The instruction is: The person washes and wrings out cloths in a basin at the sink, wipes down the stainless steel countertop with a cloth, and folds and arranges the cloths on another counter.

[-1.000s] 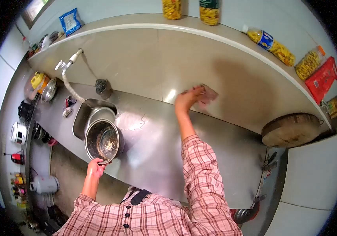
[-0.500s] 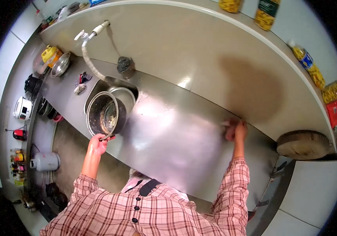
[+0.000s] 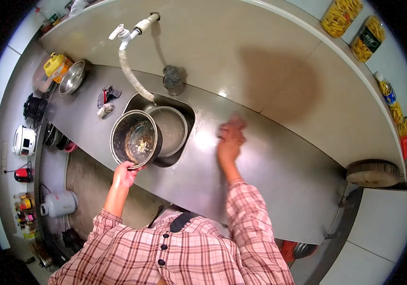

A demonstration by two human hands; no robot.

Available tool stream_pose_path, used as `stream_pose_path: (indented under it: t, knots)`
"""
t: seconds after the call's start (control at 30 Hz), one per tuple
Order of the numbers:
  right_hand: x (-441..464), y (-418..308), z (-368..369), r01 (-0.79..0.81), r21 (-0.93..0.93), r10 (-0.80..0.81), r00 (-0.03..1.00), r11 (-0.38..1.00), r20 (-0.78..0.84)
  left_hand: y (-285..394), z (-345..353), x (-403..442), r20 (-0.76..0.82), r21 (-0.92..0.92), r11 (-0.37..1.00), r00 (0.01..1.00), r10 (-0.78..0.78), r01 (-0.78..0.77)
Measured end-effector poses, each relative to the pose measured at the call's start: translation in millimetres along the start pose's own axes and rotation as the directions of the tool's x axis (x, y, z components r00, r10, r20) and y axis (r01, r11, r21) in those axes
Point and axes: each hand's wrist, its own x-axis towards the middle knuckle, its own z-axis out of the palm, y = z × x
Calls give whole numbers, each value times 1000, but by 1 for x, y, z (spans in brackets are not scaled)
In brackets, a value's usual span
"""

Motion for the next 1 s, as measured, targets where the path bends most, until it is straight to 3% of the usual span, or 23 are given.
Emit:
stream_pose_path:
  t: [0.03, 0.13, 0.23, 0.27, 0.33, 0.37, 0.43, 0.47, 0.5, 0.53, 0.6, 0.67, 0.7, 0.73, 0.83, 0.9, 0.97, 1.0]
  knots:
    - [-7, -30, 13, 52, 90, -53, 999, 995, 7, 3, -7, 3, 7, 3, 1000, 1000, -5, 5]
    - [-23, -105, 47, 170, 106, -179, 980, 980, 89, 14, -21, 6, 4, -4, 1000, 1000, -21, 21]
    - [-16, -138, 66, 111, 420, -192, 969, 901, 156, 22, -31, 8, 0, -11, 1000, 1000, -11, 11]
    - [-10, -136, 72, -17, 596, -90, 985, 803, 150, 25, -33, 6, -6, -12, 1000, 1000, -8, 8]
    - [4, -123, 76, -218, 856, 102, 976, 468, 192, 30, -38, 5, -14, -16, 1000, 1000, -14, 14]
    - [13, -98, 84, -403, 865, 238, 909, 298, 342, 33, -40, 6, -1, -19, 999, 1000, -27, 27]
    - [31, -57, 37, -369, 923, 304, 896, 111, 322, 37, -47, 8, 20, -29, 998, 999, -51, 51]
    - [38, -32, 7, -352, 931, 274, 908, 93, 316, 38, -52, 12, 29, -39, 997, 997, -65, 66]
    - [43, -24, -35, -251, 926, 288, 943, 282, 168, 40, -51, 12, 28, -32, 997, 997, -70, 71]
    - [55, 10, -46, -149, 930, 240, 968, 335, 69, 43, -48, 9, 27, -26, 997, 997, -76, 77]
    - [73, 76, -48, -116, 857, 383, 918, 502, -100, 45, -50, 11, 14, -12, 996, 996, -88, 88]
    - [79, 89, -58, -470, 403, 512, 859, 785, 3, 42, -56, 19, 22, -15, 994, 994, -109, 109]
    - [81, 94, -63, -586, 102, 588, 809, 804, 17, 40, -58, 23, 27, -16, 993, 993, -118, 119]
    - [89, 110, -43, -581, 117, 573, 814, 806, 98, 40, -57, 22, 19, 5, 994, 994, -111, 111]
    - [82, 25, 0, -515, -171, 475, 850, 840, -228, 36, -61, 28, 16, -3, 986, 986, -164, 164]
    - [84, -8, 64, -397, -88, 340, 865, 914, -369, 36, -53, 21, 4, -14, 987, 987, -162, 162]
    - [84, -91, 48, -252, -117, 238, 964, 961, -120, 33, -57, 22, 25, -21, 981, 981, -192, 192]
    - [88, -110, 64, -233, -98, 221, 969, 968, -114, 30, -62, 25, 19, -18, 982, 982, -186, 186]
